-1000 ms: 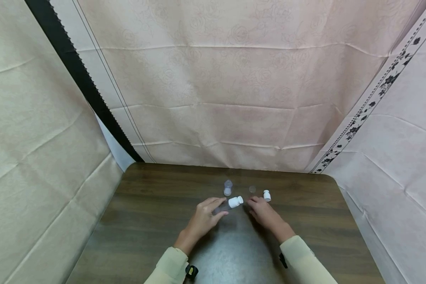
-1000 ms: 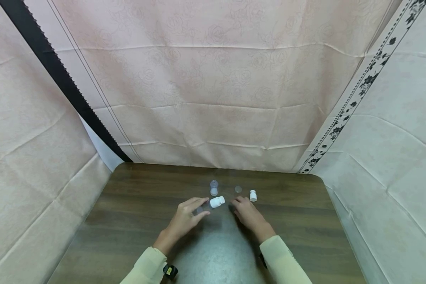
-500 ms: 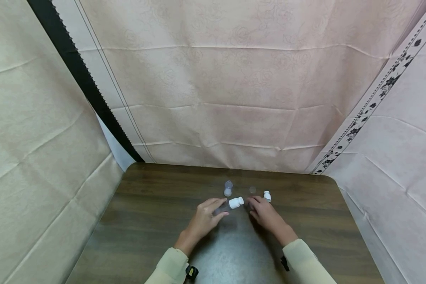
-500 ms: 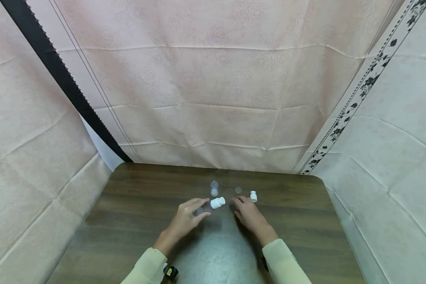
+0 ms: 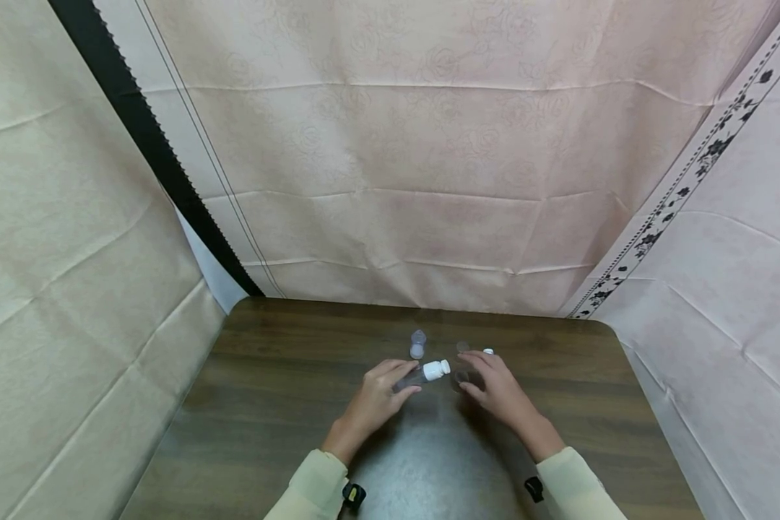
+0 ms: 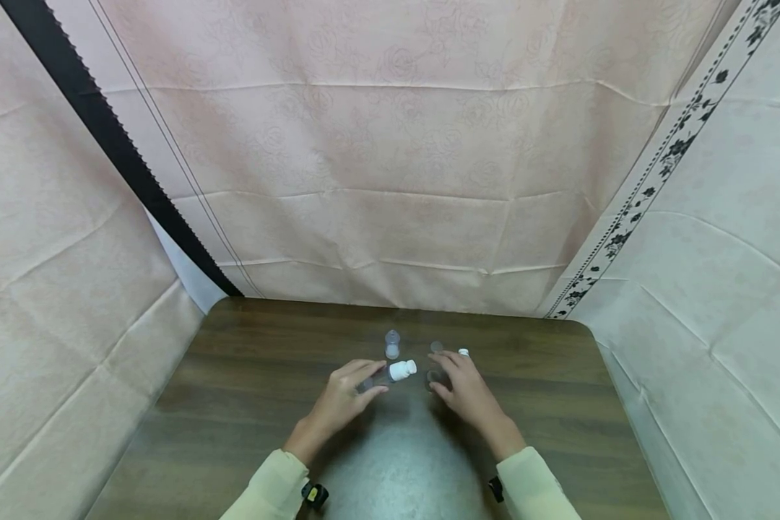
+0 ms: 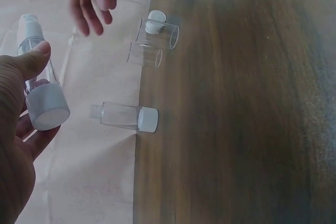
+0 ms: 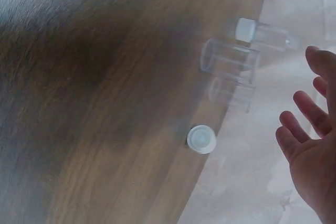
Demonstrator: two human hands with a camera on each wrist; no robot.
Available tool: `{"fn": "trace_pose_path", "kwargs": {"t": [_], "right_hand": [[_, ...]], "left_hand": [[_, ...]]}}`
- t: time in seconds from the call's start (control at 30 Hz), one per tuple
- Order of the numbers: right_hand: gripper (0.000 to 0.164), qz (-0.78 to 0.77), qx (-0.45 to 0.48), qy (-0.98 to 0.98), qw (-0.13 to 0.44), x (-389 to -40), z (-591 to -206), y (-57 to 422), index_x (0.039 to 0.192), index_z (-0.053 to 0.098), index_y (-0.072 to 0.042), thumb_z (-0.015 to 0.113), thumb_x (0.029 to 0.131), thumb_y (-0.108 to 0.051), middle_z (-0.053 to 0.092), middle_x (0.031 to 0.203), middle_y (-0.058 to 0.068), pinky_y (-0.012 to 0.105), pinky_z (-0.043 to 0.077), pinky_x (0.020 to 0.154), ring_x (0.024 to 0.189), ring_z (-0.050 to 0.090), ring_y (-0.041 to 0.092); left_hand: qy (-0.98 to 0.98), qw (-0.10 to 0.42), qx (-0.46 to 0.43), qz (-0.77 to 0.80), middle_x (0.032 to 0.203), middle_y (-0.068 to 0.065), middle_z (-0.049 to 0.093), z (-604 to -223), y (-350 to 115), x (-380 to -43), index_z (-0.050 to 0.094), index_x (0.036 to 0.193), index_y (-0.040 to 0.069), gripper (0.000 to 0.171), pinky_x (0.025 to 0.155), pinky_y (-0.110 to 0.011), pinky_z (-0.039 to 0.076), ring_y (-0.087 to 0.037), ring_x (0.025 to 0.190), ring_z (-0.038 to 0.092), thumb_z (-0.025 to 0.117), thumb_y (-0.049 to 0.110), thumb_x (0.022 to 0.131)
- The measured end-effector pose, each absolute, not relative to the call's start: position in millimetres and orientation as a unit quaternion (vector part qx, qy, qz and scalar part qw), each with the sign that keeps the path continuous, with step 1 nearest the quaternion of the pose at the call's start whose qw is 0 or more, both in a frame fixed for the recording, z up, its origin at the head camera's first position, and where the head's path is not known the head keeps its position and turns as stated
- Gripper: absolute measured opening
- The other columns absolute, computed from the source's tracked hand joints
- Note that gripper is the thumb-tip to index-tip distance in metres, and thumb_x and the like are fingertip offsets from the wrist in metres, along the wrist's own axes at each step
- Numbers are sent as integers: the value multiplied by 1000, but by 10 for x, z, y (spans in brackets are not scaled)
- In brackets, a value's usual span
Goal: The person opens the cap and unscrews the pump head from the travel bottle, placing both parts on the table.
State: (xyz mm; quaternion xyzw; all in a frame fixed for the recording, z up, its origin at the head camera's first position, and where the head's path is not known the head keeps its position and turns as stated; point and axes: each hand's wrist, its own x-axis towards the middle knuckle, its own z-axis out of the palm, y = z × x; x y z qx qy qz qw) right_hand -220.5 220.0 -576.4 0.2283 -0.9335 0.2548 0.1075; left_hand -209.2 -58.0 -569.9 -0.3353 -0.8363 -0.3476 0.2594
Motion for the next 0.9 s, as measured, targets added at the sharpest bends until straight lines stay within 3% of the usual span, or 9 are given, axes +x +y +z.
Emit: {"fn": "trace_pose_path", "kwargs": {"t": [0.27,0.5,0.7,0.9], "right_hand": [[58,287,214,-929,96,-2098,-5649,2223,139,62,-15,86,87,-20,63,141,10,56,52,103,129,59,33],[62,331,203,-916,101,-2010,-5578,2192,141,61,-14,87,85,-19,63,142,9,58,49,106,133,58,33],[63,377,187,-903,88,-1929,-5492,2139,142,60,-13,87,85,-21,64,139,8,52,55,99,126,63,29],[61,466,181,-864,57,-1883,-5454,2086,144,57,-13,83,88,-16,62,140,16,51,57,96,121,66,37]], "left_hand": [[-845,255,-332,-333,108,-4,75,-5658,-529,-2081,76,120,7,43,80,-26,61,-16,97,71,90,18,80],[-855,255,-328,-311,108,-2,74,-5685,-496,-2070,76,120,9,44,81,-26,60,-15,98,69,91,19,80],[-855,259,-340,-294,108,-2,74,-5692,-450,-2054,76,120,10,45,81,-27,60,-16,98,68,91,19,79],[-853,269,-343,-285,108,-2,74,-5687,-398,-2060,77,119,9,47,82,-30,59,-17,97,68,93,17,76]]}}
